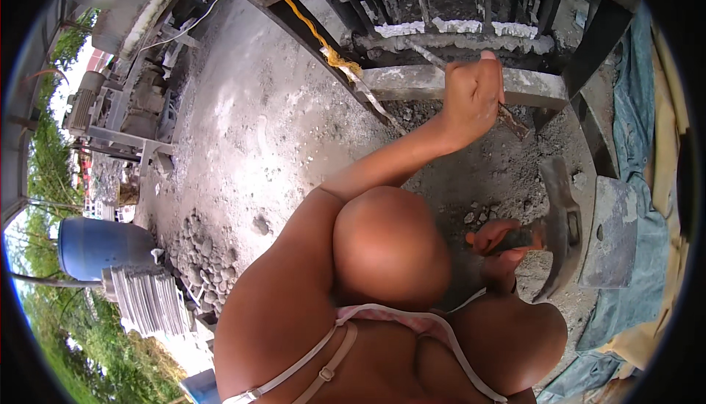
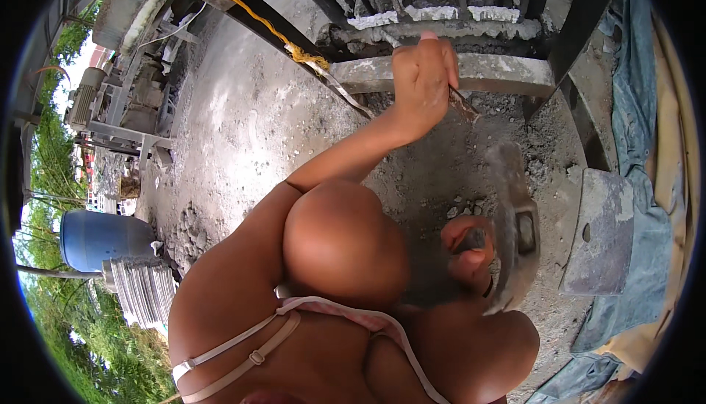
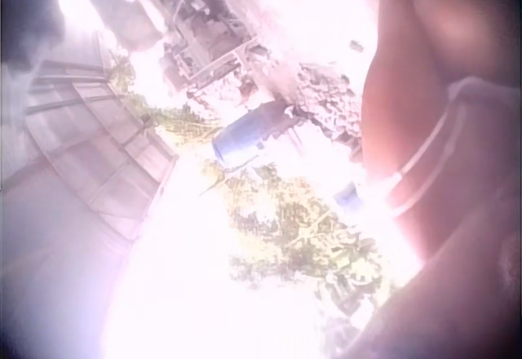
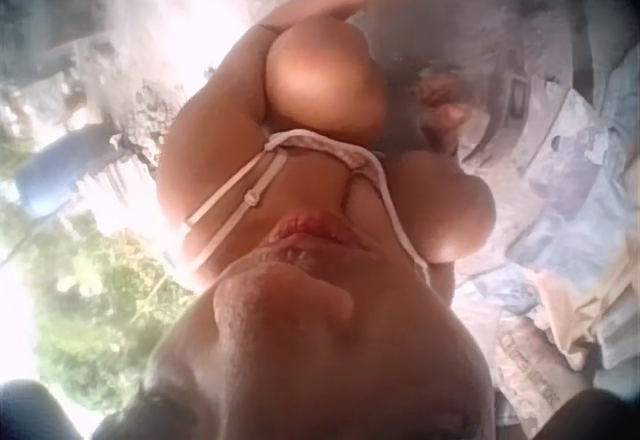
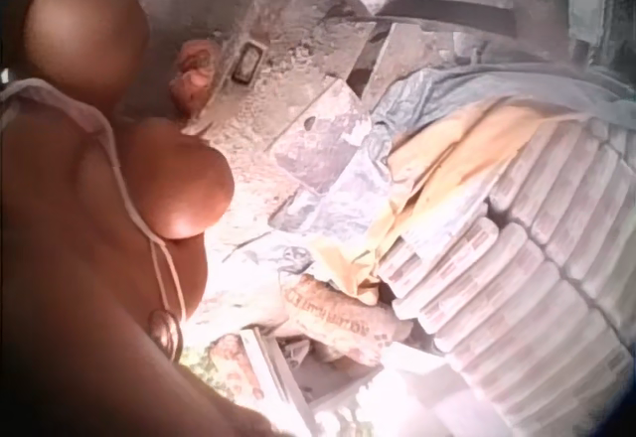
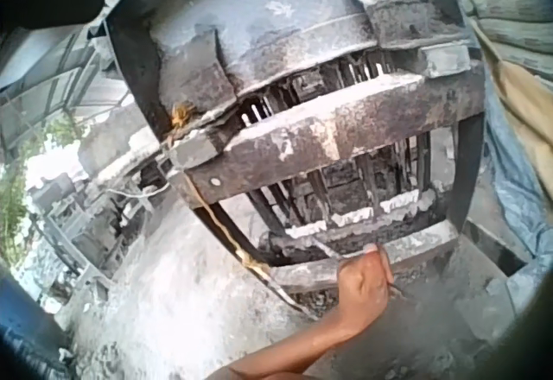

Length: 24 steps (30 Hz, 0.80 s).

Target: The person uses a hammer and chisel to break apart a concrete structure. They repeatedly strike the chisel against the concrete, causing pieces to break off and fall to the ground.

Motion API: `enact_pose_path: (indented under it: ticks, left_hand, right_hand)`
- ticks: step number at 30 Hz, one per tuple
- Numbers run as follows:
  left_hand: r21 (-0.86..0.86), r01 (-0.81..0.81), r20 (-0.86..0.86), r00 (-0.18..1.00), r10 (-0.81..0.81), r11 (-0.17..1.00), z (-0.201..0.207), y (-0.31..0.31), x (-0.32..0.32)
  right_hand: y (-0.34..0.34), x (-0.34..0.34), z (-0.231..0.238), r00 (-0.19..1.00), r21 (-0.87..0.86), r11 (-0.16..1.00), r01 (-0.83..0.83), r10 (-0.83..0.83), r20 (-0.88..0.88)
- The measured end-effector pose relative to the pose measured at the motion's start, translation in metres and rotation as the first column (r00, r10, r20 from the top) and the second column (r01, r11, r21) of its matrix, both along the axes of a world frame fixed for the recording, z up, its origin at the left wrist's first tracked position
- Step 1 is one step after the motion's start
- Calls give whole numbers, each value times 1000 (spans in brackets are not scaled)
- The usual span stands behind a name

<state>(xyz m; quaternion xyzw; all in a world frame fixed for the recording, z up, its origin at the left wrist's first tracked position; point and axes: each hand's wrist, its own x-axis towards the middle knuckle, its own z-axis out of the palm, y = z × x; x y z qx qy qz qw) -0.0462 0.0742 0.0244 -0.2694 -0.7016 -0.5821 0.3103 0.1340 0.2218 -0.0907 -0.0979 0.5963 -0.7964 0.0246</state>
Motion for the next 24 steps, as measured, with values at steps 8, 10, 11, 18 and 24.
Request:
enact_pose_path:
  ticks: [8,10,11,18,24]
  left_hand:
    - [4,-31,-41,999,31,1000,-5,5,-12]
    - [60,-42,1,999,42,997,4,4,-9]
    - [61,-40,5,999,40,997,5,4,-10]
    - [49,-19,34,999,17,999,0,-1,-8]
    - [51,-24,65,998,21,998,5,0,-6]
  right_hand:
    - [15,-30,21,830,-140,990,21,-96,-549]
    - [15,-25,33,995,82,996,-32,40,-94]
    - [17,-25,39,986,173,980,-96,69,152]
    - [18,-21,30,972,-51,998,38,-49,-228]
    - [22,-13,38,996,-76,993,87,-86,23]
